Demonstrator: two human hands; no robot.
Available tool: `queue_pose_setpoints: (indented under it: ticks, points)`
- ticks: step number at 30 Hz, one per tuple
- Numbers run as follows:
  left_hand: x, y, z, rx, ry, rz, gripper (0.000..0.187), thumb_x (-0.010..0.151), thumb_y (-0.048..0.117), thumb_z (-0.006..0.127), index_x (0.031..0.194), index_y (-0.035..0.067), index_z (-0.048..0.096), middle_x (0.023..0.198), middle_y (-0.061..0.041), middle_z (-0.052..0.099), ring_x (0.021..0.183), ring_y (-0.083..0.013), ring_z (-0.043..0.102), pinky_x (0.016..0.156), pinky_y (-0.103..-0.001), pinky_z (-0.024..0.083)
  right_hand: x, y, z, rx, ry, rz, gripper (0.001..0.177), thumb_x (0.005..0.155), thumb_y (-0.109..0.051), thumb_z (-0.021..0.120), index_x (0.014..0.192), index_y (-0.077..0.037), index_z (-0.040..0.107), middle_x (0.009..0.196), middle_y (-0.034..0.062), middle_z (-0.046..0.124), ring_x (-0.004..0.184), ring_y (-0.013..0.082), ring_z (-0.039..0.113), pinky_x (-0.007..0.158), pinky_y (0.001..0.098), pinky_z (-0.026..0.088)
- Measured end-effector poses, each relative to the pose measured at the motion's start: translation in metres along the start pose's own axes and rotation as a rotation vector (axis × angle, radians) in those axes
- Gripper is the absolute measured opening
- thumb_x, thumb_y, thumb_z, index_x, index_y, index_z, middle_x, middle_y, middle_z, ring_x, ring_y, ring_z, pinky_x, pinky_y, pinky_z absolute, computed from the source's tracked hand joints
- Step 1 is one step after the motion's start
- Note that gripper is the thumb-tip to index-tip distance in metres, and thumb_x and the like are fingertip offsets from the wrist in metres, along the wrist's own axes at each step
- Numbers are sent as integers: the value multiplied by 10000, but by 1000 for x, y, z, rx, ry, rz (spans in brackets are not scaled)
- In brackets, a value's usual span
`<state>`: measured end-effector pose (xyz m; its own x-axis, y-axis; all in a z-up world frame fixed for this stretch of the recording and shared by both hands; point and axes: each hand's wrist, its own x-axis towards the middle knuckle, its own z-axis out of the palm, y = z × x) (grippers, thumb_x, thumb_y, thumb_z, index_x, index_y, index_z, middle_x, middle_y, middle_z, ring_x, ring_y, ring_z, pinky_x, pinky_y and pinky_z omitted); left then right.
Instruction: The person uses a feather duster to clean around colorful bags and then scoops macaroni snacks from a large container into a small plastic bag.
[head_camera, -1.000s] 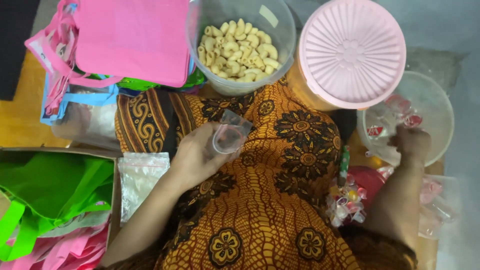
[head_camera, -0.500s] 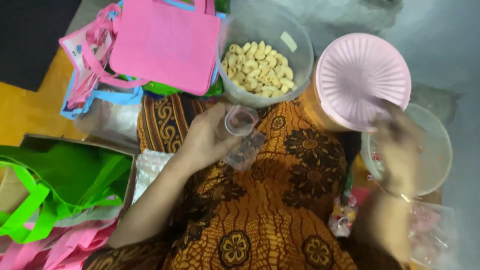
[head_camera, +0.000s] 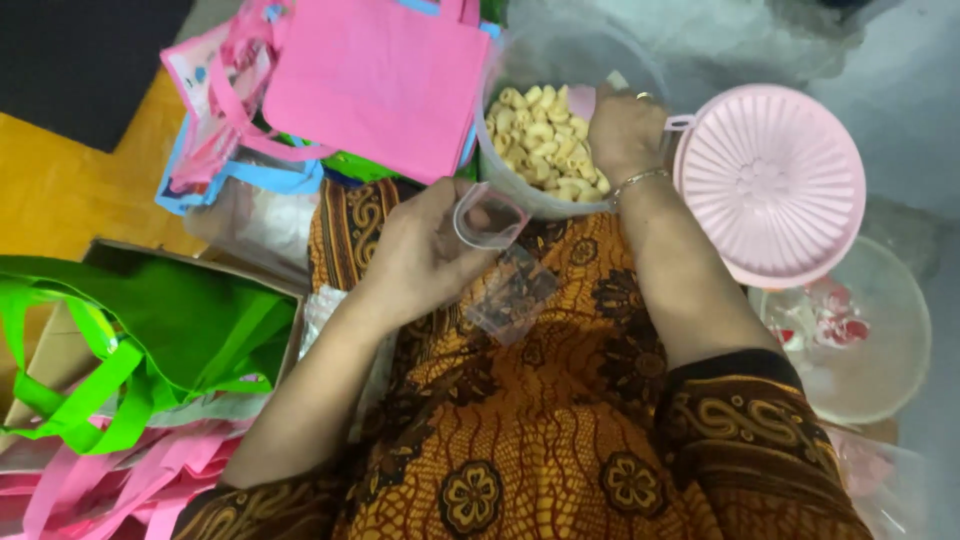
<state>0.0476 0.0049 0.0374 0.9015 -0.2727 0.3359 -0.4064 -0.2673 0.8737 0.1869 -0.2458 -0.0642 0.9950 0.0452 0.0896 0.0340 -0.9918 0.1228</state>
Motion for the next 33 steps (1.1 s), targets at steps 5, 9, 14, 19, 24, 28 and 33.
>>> queue_pose_setpoints:
  ticks: [5,9,14,19,24,28,33]
  points:
    - [11,-9,1,-86,78,61,304,684,139,682,934,40,540,725,-129,624,697,-294,630,557,-366,498,23,11,58,-125,-23,19,224,753,-82,409,817,-47,621,676,130,615,640,322,619,505,440,428]
    - [28,-26,11,-184,124,67,297,679,102,677,943,56,549,740,-88,630,656,-220,627,540,-309,493,-1,-20,-27,2,-309,94,209,777,-143,482,755,-46,666,751,143,652,788,329,624,680,435,435]
    - [33,-29,15,-293,69,41,311,683,32,661,964,18,527,730,-135,618,510,-207,607,439,-311,492,18,-12,26,184,-438,-6,353,806,-312,484,847,-6,655,829,190,641,837,374,603,684,493,451]
    - [50,-30,22,-305,69,70,306,689,36,674,956,6,529,722,-148,612,497,-215,603,400,-310,478,8,-11,19,256,-508,-50,383,799,-316,470,885,9,654,886,197,634,907,396,569,740,486,442]
    - [63,-26,27,-319,67,91,302,694,40,688,947,-6,531,715,-160,605,485,-224,600,361,-309,463,-2,-22,-27,255,-539,-24,297,743,-310,536,835,-59,666,888,143,639,932,338,571,769,443,444]
    - [59,-9,19,-388,-13,70,273,720,-3,629,950,-64,494,706,-176,578,373,-184,549,275,-260,450,-16,-39,-85,467,-601,30,427,796,-363,440,895,5,633,998,219,586,1015,391,503,842,456,403]
    - [59,-9,13,-231,-12,120,264,700,19,670,903,-59,520,699,-176,568,513,-285,606,411,-335,488,-7,-28,-47,505,-548,-18,440,833,-243,462,899,176,580,887,331,574,914,445,512,771,339,427]
